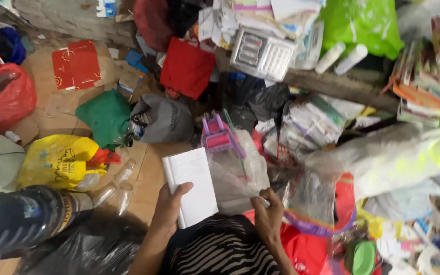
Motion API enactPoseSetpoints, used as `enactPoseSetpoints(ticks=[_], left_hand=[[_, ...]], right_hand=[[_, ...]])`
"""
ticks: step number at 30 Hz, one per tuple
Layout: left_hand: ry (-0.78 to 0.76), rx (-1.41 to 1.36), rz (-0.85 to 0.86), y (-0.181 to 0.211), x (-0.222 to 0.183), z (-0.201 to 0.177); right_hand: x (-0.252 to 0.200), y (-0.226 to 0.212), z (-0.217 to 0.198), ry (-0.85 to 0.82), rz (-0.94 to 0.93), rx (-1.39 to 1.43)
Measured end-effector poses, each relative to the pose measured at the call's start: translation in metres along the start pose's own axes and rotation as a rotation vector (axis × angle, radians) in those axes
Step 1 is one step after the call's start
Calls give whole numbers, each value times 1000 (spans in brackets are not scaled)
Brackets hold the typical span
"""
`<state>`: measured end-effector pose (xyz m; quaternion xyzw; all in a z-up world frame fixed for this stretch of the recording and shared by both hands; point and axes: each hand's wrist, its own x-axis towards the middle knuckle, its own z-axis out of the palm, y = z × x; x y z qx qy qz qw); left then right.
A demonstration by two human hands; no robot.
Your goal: Inspecting, weighing, and recording various recyclable items in a notebook.
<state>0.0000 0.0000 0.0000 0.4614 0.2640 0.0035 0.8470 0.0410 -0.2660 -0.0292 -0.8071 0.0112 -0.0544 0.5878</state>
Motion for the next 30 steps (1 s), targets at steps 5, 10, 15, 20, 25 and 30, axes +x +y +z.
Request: enactPoseSetpoints(ticks=[5, 10, 15, 20, 25, 30], left_hand=[[77, -17, 48, 18, 24, 28], [107, -59, 11, 31, 38, 22], [195, -23, -8, 48, 72, -12], [97, -36, -3, 88, 116, -28], [7, -22, -28, 121, 152, -36], [-83, 94, -155, 130, 188, -44]], right_hand=[[93, -4, 33, -69, 113, -1], [154, 19, 56, -52, 5, -3], [180, 28, 60, 21, -80, 153], [182, 57, 67, 34, -80, -93], [164, 103, 97, -98, 177, -430], [162, 98, 115, -55, 145, -508]])
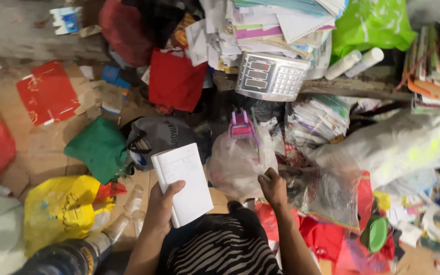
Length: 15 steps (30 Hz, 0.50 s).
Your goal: Inspecting, weighing, and recording various recyclable items in a notebook.
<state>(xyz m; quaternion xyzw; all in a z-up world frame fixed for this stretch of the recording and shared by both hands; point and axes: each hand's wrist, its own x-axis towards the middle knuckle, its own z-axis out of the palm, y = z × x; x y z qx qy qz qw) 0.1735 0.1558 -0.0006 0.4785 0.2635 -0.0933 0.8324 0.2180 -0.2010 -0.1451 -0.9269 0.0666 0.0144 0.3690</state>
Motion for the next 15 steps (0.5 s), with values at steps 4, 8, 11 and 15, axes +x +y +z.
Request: enactPoseSetpoints(ticks=[4, 8, 11, 15], left_hand=[[-83, 27, -77, 14, 18, -3], [-54, 83, -95, 23, 41, -4], [-70, 40, -71, 24, 34, -10], [-127, 40, -21, 25, 37, -8]], right_hand=[[5, -11, -1, 8, 20, -50], [11, -32, -14, -41, 19, -100], [-9, -38, -17, -32, -8, -104], [-5, -34, -15, 76, -96, -195]])
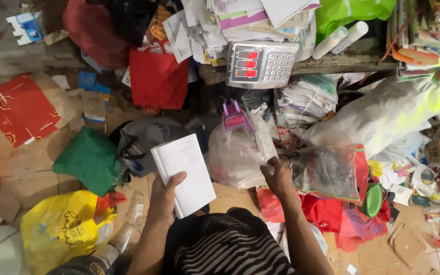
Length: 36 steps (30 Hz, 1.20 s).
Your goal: Inspecting, weighing, and recording various recyclable items in a notebook.
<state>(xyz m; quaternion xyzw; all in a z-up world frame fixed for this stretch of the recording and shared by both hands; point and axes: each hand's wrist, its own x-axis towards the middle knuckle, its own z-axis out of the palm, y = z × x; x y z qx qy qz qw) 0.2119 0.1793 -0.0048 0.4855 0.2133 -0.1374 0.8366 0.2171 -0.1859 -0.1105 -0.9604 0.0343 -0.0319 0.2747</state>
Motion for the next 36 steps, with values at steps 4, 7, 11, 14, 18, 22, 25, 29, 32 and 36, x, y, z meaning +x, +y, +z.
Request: enactPoseSetpoints(ticks=[4, 7, 11, 14, 18, 22, 25, 29, 32, 36], left_hand=[[-17, -50, -110, -2, 0, 6], [-57, -66, 5, -6, -1, 8], [-89, -43, -25, -10, -9, 7], [-88, -29, 10, -9, -12, 3], [-72, -60, 30, -9, -24, -10], [63, 0, 23, -14, -27, -28], [79, -78, 50, -15, -29, -37], [114, -105, 53, -17, -27, -34], [95, -81, 52, -12, -23, -26], [81, -42, 36, -10, -23, -16]], right_hand=[[-2, -5, 7, 19, 81, -68], [10, -11, 10, 43, 118, -111], [18, -26, 5, 54, 66, -203], [36, -7, 14, 92, 21, -159], [35, -6, 5, 125, 158, 133], [24, 13, 4, 107, 327, 193], [-5, 45, 17, 21, 384, 116], [-25, 25, 5, -203, 280, 162], [-10, -21, -12, -264, 236, 172], [9, -35, -2, -185, 221, 191]])
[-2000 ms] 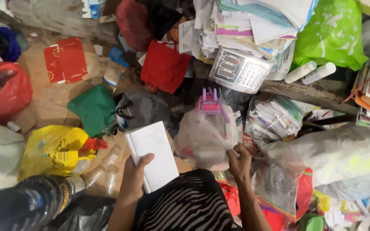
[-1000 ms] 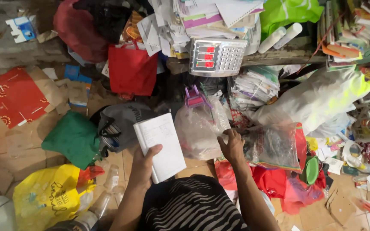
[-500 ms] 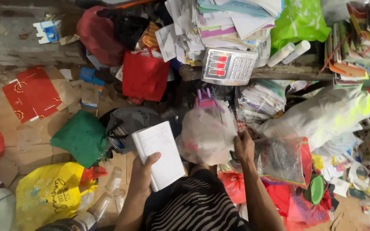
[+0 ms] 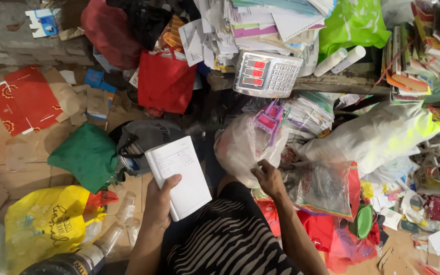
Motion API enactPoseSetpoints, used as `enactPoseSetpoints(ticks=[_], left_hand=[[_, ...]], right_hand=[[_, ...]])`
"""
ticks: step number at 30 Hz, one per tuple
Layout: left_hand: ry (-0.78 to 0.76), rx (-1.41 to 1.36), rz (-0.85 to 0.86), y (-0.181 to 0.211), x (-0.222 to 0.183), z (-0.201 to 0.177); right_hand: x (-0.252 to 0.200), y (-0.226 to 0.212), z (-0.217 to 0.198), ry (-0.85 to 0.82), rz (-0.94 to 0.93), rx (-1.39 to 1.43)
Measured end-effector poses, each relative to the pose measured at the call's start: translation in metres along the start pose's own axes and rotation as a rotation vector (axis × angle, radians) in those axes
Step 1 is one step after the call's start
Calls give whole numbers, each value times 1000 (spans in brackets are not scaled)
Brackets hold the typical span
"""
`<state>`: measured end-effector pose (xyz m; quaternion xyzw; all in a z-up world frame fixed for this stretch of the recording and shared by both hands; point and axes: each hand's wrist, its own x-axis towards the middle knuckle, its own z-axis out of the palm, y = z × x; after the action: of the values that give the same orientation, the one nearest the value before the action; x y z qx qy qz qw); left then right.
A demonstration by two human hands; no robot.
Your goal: Inspecting, weighing, and recording various recyclable items in a notebook.
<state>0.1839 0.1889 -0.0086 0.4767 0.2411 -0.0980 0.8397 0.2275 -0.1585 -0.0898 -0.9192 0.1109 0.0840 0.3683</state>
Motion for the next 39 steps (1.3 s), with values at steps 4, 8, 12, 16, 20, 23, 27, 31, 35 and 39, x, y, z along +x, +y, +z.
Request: enactPoseSetpoints(ticks=[4, 8, 12, 16, 20, 23, 27, 31, 35, 39], left_hand=[[24, -16, -1, 5, 0, 7], [23, -46, 13, 1, 7, 7], [9, -40, 51, 1, 13, 9], [-36, -3, 7, 12, 16, 14], [-49, 26, 47, 17, 18, 24], [-51, 10, 34, 13, 19, 28], [-59, 2, 50, 10, 21, 34], [-53, -28, 44, 7, 20, 35], [-89, -15, 54, 6, 23, 36], [-138, 44, 46, 11, 23, 41]], right_hand=[[28, -22, 2, 15, -12, 43], [42, -17, 14, -19, -175, 145], [30, -4, 20, -72, -175, 104], [19, -1, 10, -5, -85, 88], [37, 2, 8, 113, -74, 82], [46, -16, 1, 96, -77, 1], [52, -39, -7, 87, -75, -257], [36, -48, -9, 162, -163, -296], [14, -74, -22, 336, -367, -140], [-13, -121, -45, 311, -202, 210]])
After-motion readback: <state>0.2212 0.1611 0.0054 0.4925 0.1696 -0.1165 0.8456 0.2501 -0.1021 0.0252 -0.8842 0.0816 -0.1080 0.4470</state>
